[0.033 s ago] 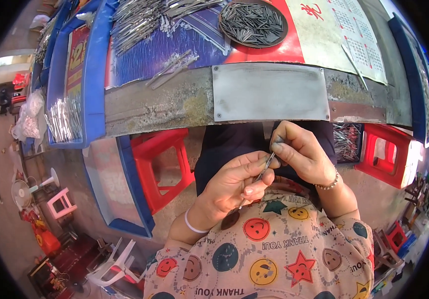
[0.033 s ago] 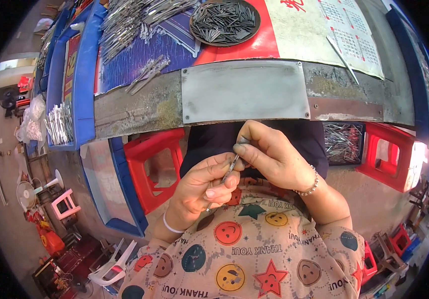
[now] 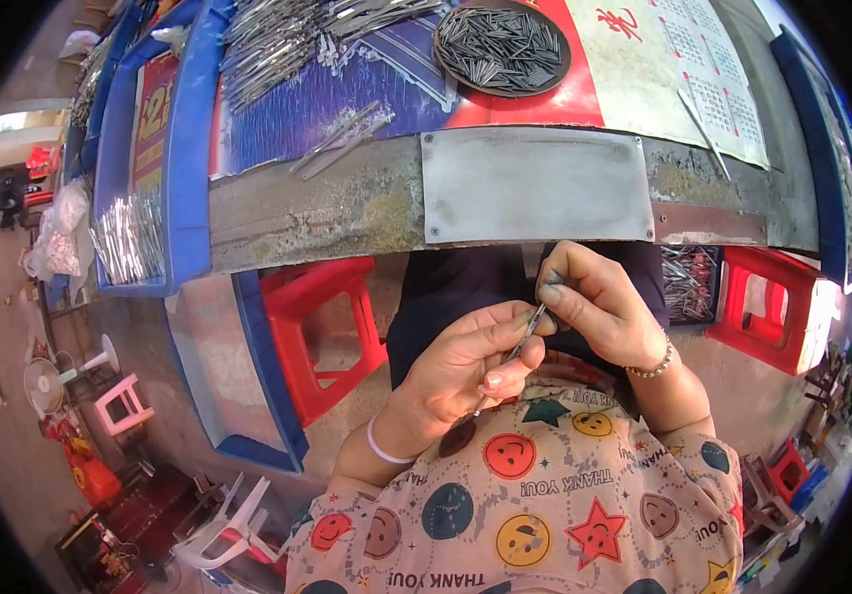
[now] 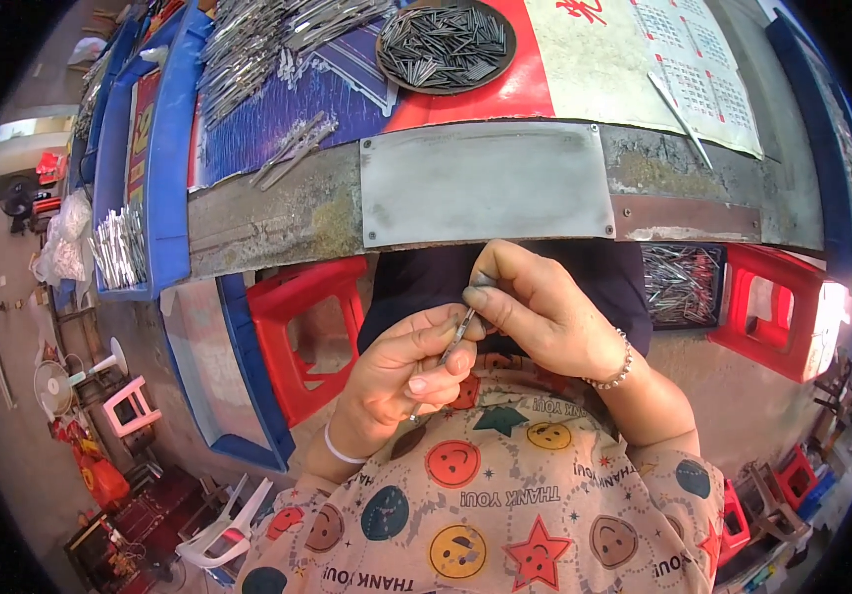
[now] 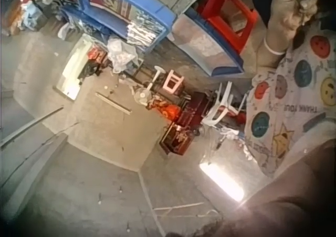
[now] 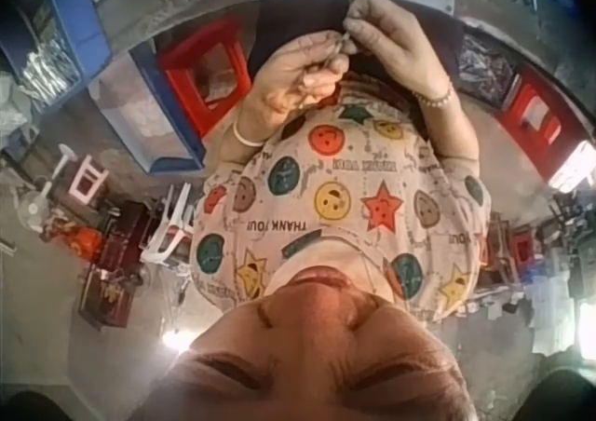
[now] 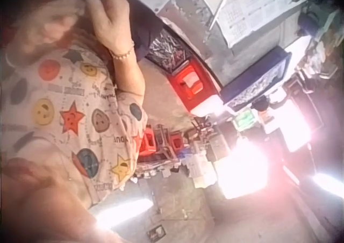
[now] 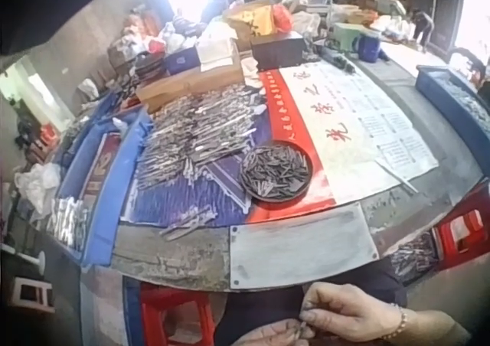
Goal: Assembling small metal pins with rubber rings at a workbench.
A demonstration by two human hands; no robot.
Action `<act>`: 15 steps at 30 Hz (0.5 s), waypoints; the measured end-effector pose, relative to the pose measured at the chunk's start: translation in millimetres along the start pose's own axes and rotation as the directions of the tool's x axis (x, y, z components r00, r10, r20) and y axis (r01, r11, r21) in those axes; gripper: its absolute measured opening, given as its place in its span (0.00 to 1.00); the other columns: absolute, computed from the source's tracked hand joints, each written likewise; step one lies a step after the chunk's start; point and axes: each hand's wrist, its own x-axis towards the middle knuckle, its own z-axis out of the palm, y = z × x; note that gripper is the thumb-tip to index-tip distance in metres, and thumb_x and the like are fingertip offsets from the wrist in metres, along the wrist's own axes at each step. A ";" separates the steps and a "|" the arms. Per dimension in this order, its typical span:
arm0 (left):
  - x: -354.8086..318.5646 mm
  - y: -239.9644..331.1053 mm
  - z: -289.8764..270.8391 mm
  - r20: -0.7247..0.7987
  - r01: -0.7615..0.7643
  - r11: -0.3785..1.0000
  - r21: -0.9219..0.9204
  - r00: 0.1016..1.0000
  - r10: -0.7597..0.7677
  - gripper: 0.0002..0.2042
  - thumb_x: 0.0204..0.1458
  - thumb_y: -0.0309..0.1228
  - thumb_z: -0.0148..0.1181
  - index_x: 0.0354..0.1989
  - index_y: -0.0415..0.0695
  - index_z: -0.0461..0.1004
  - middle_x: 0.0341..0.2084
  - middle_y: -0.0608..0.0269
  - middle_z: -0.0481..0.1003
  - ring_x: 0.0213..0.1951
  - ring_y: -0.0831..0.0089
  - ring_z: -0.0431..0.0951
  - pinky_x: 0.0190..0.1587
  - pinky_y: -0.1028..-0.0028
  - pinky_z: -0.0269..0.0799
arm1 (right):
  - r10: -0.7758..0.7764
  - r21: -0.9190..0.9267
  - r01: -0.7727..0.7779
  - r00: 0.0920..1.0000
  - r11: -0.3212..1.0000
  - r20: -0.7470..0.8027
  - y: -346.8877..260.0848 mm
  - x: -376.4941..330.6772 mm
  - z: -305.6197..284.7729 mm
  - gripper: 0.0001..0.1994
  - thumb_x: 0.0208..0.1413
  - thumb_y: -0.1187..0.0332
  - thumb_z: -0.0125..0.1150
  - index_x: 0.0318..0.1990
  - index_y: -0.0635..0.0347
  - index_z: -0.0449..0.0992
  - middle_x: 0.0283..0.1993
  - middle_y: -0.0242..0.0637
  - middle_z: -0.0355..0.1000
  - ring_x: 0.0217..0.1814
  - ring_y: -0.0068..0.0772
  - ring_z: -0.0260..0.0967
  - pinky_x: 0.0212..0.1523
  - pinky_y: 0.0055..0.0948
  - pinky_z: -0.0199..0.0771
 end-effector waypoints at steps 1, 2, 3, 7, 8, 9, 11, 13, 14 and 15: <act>2.6 1.8 -0.2 0.006 0.004 1.000 -0.003 1.000 -0.004 0.10 0.63 0.31 0.46 0.44 0.38 0.69 0.28 0.62 0.75 0.15 0.85 0.66 0.15 0.86 0.61 | 0.007 -0.009 -0.007 1.000 1.000 -0.002 0.6 1.6 -2.3 0.07 0.63 0.72 0.50 0.35 0.66 0.64 0.28 0.29 0.66 0.32 0.16 0.67 0.33 0.20 0.68; 5.7 3.4 -1.5 0.011 0.010 1.000 -0.009 1.000 -0.009 0.10 0.63 0.31 0.46 0.45 0.38 0.69 0.28 0.62 0.75 0.15 0.85 0.66 0.15 0.86 0.61 | 0.017 -0.016 -0.017 1.000 1.000 -0.006 2.1 3.3 -4.9 0.07 0.62 0.72 0.50 0.34 0.66 0.64 0.28 0.29 0.66 0.32 0.16 0.67 0.33 0.20 0.68; 3.5 2.5 2.3 0.015 0.003 1.000 0.005 1.000 -0.003 0.10 0.63 0.31 0.46 0.45 0.38 0.69 0.28 0.62 0.75 0.15 0.85 0.66 0.15 0.86 0.61 | 0.002 -0.020 -0.002 1.000 1.000 -0.001 -1.8 1.9 -3.3 0.07 0.62 0.72 0.50 0.34 0.66 0.64 0.28 0.29 0.66 0.32 0.16 0.67 0.33 0.20 0.68; 4.4 5.5 8.9 0.029 -0.007 1.000 0.014 1.000 0.007 0.10 0.63 0.31 0.45 0.45 0.38 0.69 0.28 0.63 0.75 0.15 0.86 0.66 0.14 0.85 0.60 | -0.042 -0.005 0.042 0.999 0.999 0.011 -7.5 4.9 -4.8 0.07 0.62 0.72 0.51 0.34 0.66 0.64 0.28 0.29 0.66 0.32 0.16 0.67 0.33 0.20 0.68; 6.5 8.3 10.1 0.029 -0.008 1.000 0.013 1.000 0.008 0.10 0.63 0.31 0.45 0.46 0.38 0.68 0.28 0.63 0.75 0.16 0.86 0.66 0.14 0.85 0.61 | -0.046 -0.001 0.046 0.999 0.999 0.011 -8.4 7.5 -7.0 0.07 0.62 0.72 0.51 0.33 0.66 0.64 0.28 0.29 0.66 0.32 0.16 0.67 0.33 0.20 0.68; 8.0 8.6 9.6 0.027 -0.004 1.000 0.012 1.000 0.003 0.10 0.63 0.31 0.45 0.46 0.38 0.68 0.28 0.63 0.75 0.16 0.86 0.66 0.14 0.85 0.61 | -0.044 0.002 0.044 0.999 0.999 0.007 -6.6 7.7 -8.6 0.07 0.62 0.72 0.51 0.33 0.66 0.64 0.28 0.29 0.66 0.32 0.16 0.67 0.33 0.20 0.68; 10.4 11.0 12.6 0.021 -0.003 1.000 0.009 1.000 0.003 0.10 0.63 0.31 0.45 0.45 0.38 0.68 0.28 0.62 0.75 0.16 0.85 0.66 0.15 0.85 0.61 | -0.054 0.007 0.054 0.998 0.999 0.009 -7.3 9.4 -11.9 0.07 0.63 0.72 0.50 0.34 0.66 0.64 0.28 0.29 0.66 0.32 0.16 0.67 0.33 0.20 0.69; 10.4 11.3 13.1 0.026 -0.016 1.000 0.023 1.000 0.016 0.10 0.63 0.31 0.45 0.45 0.38 0.68 0.28 0.62 0.75 0.16 0.85 0.67 0.16 0.85 0.62 | -0.039 0.028 0.039 0.999 0.999 0.006 -9.0 10.0 -11.2 0.07 0.63 0.71 0.50 0.34 0.66 0.65 0.28 0.29 0.67 0.32 0.16 0.66 0.34 0.20 0.69; 9.6 11.8 15.2 0.034 -0.031 0.999 0.033 0.999 0.030 0.10 0.63 0.32 0.46 0.45 0.39 0.68 0.29 0.62 0.75 0.16 0.85 0.67 0.17 0.85 0.62 | -0.020 0.047 0.019 1.000 0.999 0.004 -12.4 10.2 -10.1 0.07 0.63 0.71 0.50 0.35 0.66 0.65 0.29 0.30 0.67 0.32 0.16 0.66 0.34 0.21 0.69; 9.1 13.7 16.1 0.030 -0.050 0.995 0.081 0.998 0.048 0.10 0.63 0.32 0.47 0.45 0.39 0.68 0.29 0.62 0.75 0.16 0.84 0.67 0.17 0.85 0.62 | -0.001 0.042 0.001 1.000 0.999 0.004 -15.1 10.9 -10.3 0.07 0.63 0.71 0.50 0.36 0.66 0.66 0.29 0.30 0.68 0.32 0.16 0.65 0.35 0.21 0.69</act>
